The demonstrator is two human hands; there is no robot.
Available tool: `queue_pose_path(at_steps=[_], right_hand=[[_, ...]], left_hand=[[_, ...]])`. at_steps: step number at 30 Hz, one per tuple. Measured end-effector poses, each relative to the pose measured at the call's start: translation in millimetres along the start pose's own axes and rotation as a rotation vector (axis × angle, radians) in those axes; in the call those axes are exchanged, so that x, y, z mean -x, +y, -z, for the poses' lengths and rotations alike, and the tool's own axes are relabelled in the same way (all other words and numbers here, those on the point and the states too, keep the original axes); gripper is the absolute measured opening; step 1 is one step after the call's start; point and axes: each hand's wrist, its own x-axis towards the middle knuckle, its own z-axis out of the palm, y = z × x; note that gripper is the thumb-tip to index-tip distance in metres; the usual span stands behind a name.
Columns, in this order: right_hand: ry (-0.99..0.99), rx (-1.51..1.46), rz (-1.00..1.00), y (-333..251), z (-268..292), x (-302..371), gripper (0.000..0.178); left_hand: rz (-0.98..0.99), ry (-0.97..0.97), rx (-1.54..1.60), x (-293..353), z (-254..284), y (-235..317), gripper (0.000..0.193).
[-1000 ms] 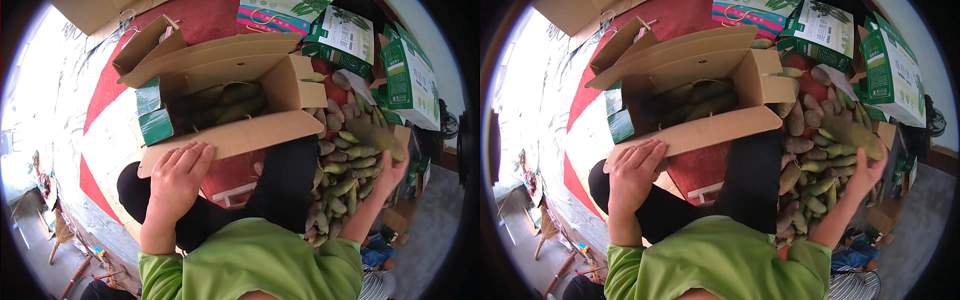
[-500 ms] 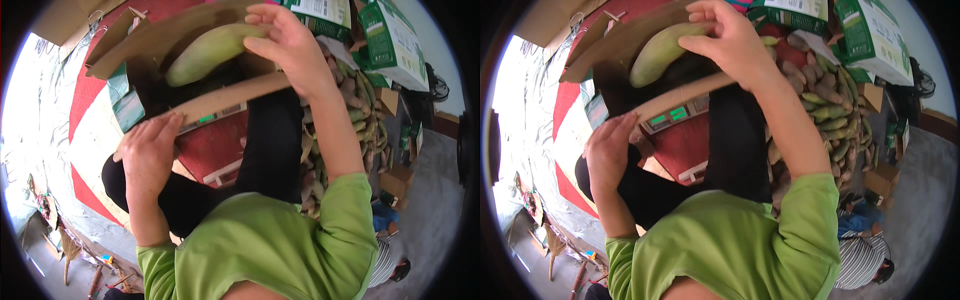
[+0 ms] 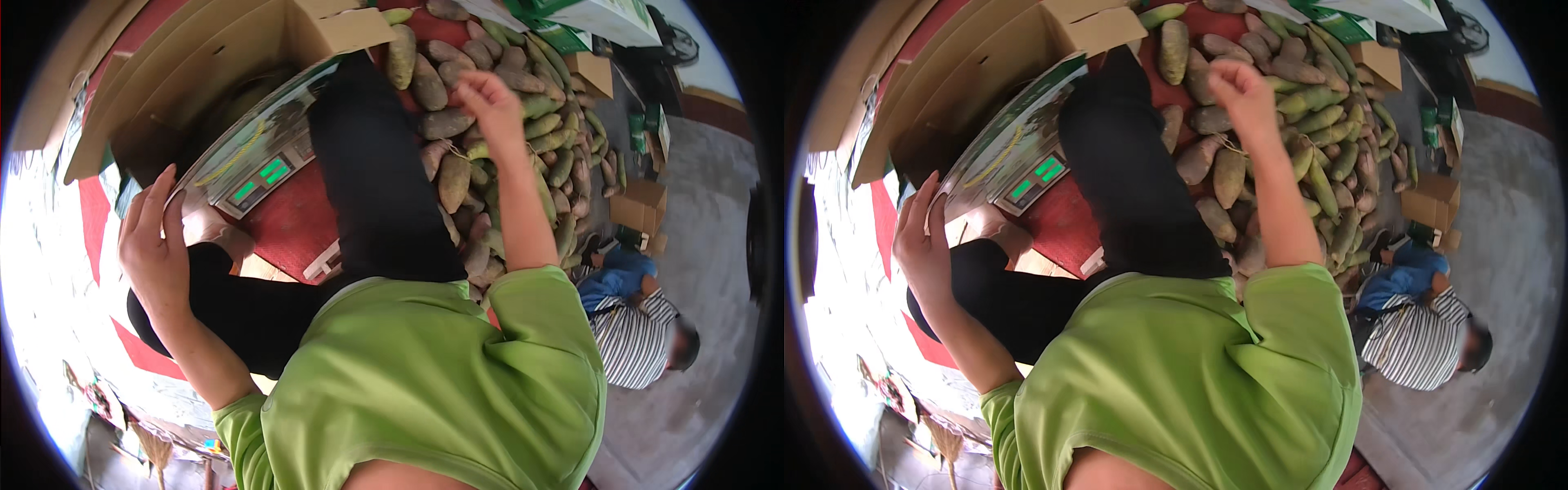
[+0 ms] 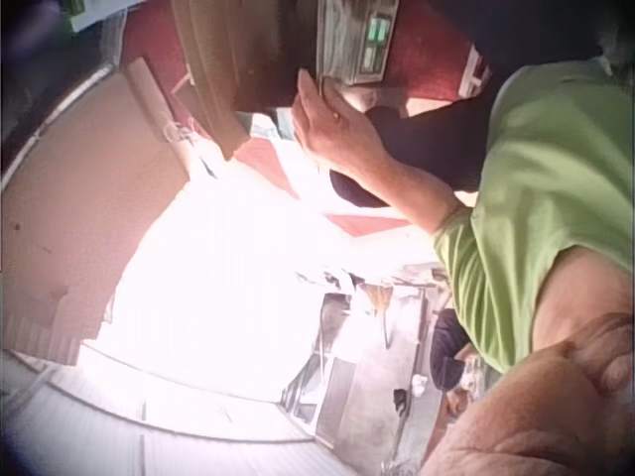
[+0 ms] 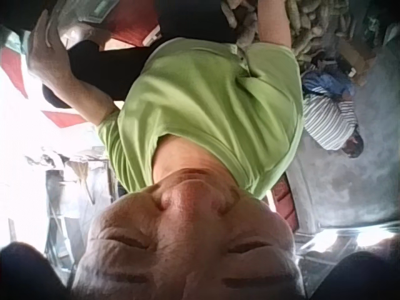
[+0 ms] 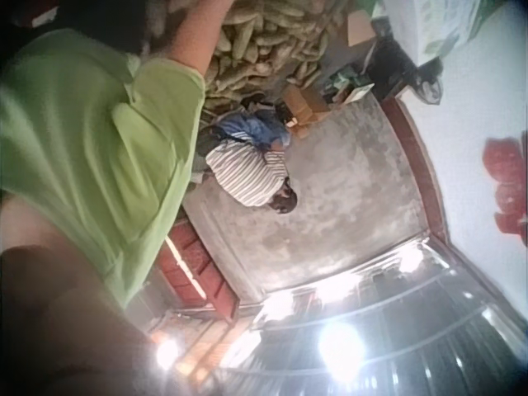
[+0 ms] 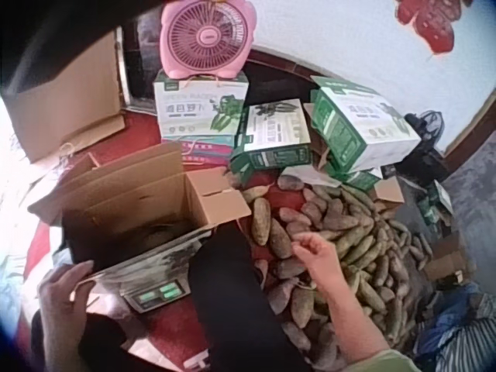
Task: Packing green radishes into boxes and weighing them on a digital scale.
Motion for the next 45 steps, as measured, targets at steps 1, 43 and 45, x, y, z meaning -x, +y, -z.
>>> queue_pose_path(at_steps=[1, 43, 45], right_hand=[[0.011, 0.053, -0.046, 28.0, 8.3, 8.1, 0.016], [0.382, 0.229, -0.07, 222.7, 120.6, -1.3, 0.023], [0.515, 0.107, -0.135, 190.8, 124.7, -10.9, 0.022]], left_hand=[[0.015, -0.015, -0.002, -0.6, -1.7, -0.1, 0.025], [-0.205, 0.13, -0.098, -9.2, -7.1, -0.7, 0.024], [-0.234, 0.109, -0.114, -8.6, -5.4, 2.5, 0.023]])
